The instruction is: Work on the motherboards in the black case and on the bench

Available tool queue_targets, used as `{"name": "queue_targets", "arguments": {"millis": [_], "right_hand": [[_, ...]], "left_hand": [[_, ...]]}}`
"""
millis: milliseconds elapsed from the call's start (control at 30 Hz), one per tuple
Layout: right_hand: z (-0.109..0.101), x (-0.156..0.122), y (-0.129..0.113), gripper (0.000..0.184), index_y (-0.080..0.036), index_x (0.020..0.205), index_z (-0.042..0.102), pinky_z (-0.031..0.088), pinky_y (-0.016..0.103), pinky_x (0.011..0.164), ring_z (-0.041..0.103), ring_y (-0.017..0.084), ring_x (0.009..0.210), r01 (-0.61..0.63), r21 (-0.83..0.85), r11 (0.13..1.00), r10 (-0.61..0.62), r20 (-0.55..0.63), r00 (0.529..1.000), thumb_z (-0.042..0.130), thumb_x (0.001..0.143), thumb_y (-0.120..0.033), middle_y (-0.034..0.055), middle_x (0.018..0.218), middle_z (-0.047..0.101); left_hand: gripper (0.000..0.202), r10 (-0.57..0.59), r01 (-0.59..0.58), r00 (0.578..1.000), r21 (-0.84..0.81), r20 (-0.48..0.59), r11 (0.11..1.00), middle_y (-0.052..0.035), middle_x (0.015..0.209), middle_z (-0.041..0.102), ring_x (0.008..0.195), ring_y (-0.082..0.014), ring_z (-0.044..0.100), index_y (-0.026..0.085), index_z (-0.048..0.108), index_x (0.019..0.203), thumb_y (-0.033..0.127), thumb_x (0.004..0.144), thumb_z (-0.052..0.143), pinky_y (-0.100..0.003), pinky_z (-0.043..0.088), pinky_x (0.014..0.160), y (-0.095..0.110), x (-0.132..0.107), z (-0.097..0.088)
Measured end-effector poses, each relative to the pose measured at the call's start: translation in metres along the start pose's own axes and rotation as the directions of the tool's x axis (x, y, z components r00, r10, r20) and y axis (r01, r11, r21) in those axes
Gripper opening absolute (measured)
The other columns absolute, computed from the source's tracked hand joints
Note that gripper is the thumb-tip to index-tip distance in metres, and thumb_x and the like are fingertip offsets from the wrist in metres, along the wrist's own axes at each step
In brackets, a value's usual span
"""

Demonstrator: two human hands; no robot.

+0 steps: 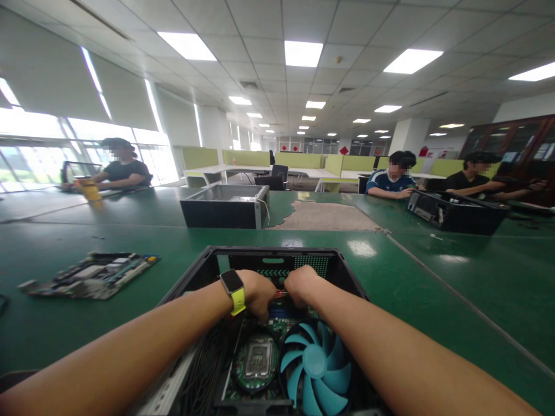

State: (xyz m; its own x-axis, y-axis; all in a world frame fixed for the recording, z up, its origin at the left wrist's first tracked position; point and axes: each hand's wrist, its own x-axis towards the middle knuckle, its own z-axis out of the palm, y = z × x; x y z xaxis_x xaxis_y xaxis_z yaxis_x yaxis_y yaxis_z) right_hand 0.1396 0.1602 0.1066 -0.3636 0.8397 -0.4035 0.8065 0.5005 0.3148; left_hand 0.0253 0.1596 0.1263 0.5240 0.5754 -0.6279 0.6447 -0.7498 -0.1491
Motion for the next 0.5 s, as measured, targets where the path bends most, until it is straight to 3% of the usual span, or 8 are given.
{"name": "queue_targets", "arguments": {"millis": [233, 500], "right_hand": [[0.0005, -0.0013, 0.0005, 0.036, -0.013, 0.101, 0.07, 0.054, 0.039, 0.076, 0.066, 0.031, 0.095, 0.022, -0.013, 1.0, -0.022, -0.013, 1.0, 0.068, 0.066, -0.023, 0.0183, 0.102, 0.07], [0.0032, 0.0014, 0.0029, 0.03, -0.017, 0.096, 0.071, 0.053, 0.034, 0.077, 0.067, 0.028, 0.095, 0.023, 0.007, 1.0, -0.023, -0.046, 0.999, 0.067, 0.066, -0.022, 0.0157, 0.098, 0.071]], "left_hand": [[0.06, 0.008, -0.008, 1.0, -0.012, -0.022, 1.0, -0.0144, 0.105, 0.071, 0.089, -0.0279, 0.067, 0.01, 0.068, 0.11, 0.039, 0.058, 0.077, -0.031, 0.052, 0.073, -0.0008, 0.0017, 0.0025], [0.056, 0.006, -0.007, 0.999, -0.023, -0.039, 1.0, -0.0146, 0.098, 0.073, 0.081, -0.0269, 0.068, 0.01, 0.071, 0.103, 0.038, 0.055, 0.079, -0.031, 0.052, 0.069, -0.0012, 0.0004, 0.0023]]}}
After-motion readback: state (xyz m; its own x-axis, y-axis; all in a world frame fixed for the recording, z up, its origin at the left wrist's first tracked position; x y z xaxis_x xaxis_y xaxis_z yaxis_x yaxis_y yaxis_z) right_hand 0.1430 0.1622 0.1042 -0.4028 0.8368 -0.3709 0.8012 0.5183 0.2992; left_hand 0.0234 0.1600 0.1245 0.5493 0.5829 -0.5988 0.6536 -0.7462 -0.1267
